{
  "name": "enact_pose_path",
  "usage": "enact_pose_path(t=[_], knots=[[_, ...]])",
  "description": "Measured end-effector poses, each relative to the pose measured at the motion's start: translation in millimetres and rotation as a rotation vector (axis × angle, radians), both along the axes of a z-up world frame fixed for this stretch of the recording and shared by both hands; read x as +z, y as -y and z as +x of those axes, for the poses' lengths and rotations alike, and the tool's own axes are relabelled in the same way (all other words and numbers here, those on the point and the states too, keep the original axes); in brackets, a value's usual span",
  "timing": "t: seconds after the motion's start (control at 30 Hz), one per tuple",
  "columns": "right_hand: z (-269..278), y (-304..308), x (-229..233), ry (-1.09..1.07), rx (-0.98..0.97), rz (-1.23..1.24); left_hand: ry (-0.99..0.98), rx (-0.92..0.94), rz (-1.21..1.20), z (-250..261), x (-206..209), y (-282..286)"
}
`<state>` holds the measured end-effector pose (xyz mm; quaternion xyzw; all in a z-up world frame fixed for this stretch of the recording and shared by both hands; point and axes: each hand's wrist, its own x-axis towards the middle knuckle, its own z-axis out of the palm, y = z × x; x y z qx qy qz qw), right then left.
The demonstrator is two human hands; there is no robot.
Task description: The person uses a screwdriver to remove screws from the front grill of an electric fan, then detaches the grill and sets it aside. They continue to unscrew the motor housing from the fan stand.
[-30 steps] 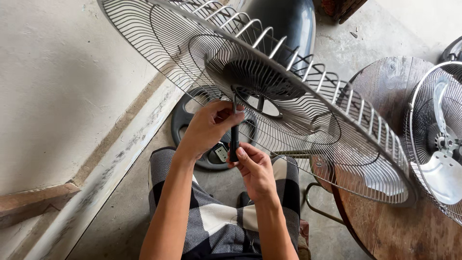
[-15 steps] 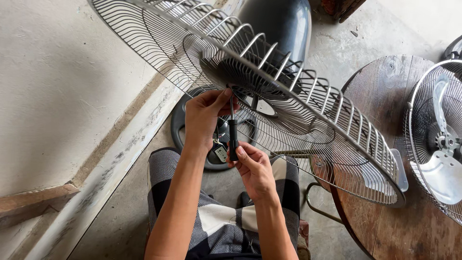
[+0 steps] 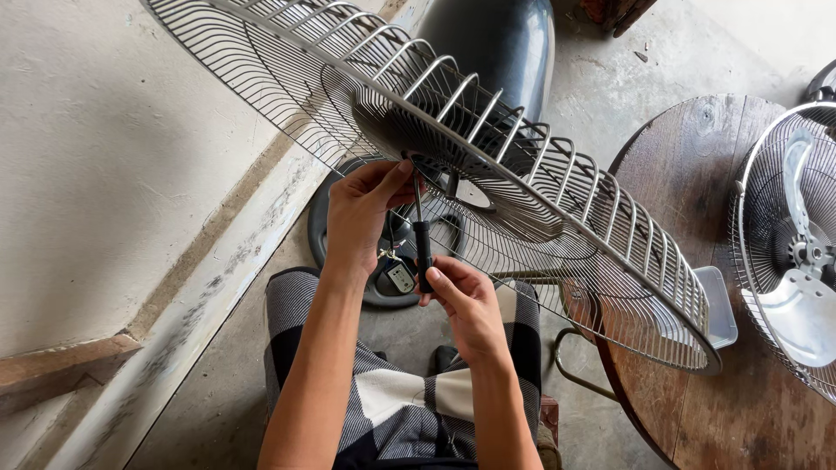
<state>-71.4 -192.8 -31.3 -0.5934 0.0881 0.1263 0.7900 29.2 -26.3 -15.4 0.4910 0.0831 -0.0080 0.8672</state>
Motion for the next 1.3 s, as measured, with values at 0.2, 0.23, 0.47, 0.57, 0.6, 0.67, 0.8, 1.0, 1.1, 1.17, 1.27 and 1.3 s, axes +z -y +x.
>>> enact_pose_path(t=[0.2, 0.23, 0.47, 0.57, 0.6, 0.67, 0.8, 1.0, 1.1, 1.17, 1.27, 1.3], knots=[[-1.2, 18.2, -4.4, 0.048, -0.002, -0.247, 0.035, -0.026, -0.011, 1.2, -4.2, -1.7], [-1.2, 21.8, -4.7, 0.111, -0.005, -0.309, 0.035, -0.026, -0.008, 1.1, -4.4, -1.9], [11.8, 49.4, 5.4, 0.483, -0.05, -0.88, 0.043, -0.044, 0.008, 1.4, -4.7, -4.0], [18.0, 53.7, 11.1, 0.525, -0.087, -0.917, 0.048, -0.056, 0.006, 0.9, -3.5, -5.8], [20.0, 54.7, 12.5, 0.533, -0.097, -0.916, 0.05, -0.06, 0.003, 0.9, -3.2, -6.3], [21.8, 57.8, 14.6, 0.534, -0.107, -0.92, 0.049, -0.065, 0.059, 0.0, -3.2, -7.0], [26.1, 63.7, 13.9, 0.526, -0.143, -0.966, 0.036, -0.084, 0.105, -2.9, -3.6, -9.7], [36.4, 78.1, 18.9, 0.556, -0.115, -1.025, 0.001, -0.07, 0.171, -5.5, -5.0, -9.6], [42.5, 84.0, 24.0, 0.767, -0.1, -1.14, -0.006, -0.078, 0.221, -6.5, -6.3, -10.1], [45.5, 89.8, 31.1, 0.718, -0.055, -1.054, -0.012, -0.064, 0.25, -9.7, -4.6, -8.6], [50.9, 95.0, 40.4, 0.718, -0.035, -1.039, 0.001, -0.039, 0.352, -13.8, 1.9, -10.3], [52.4, 96.4, 43.3, 0.732, -0.037, -1.053, 0.01, -0.029, 0.396, -14.9, 5.7, -11.4]])
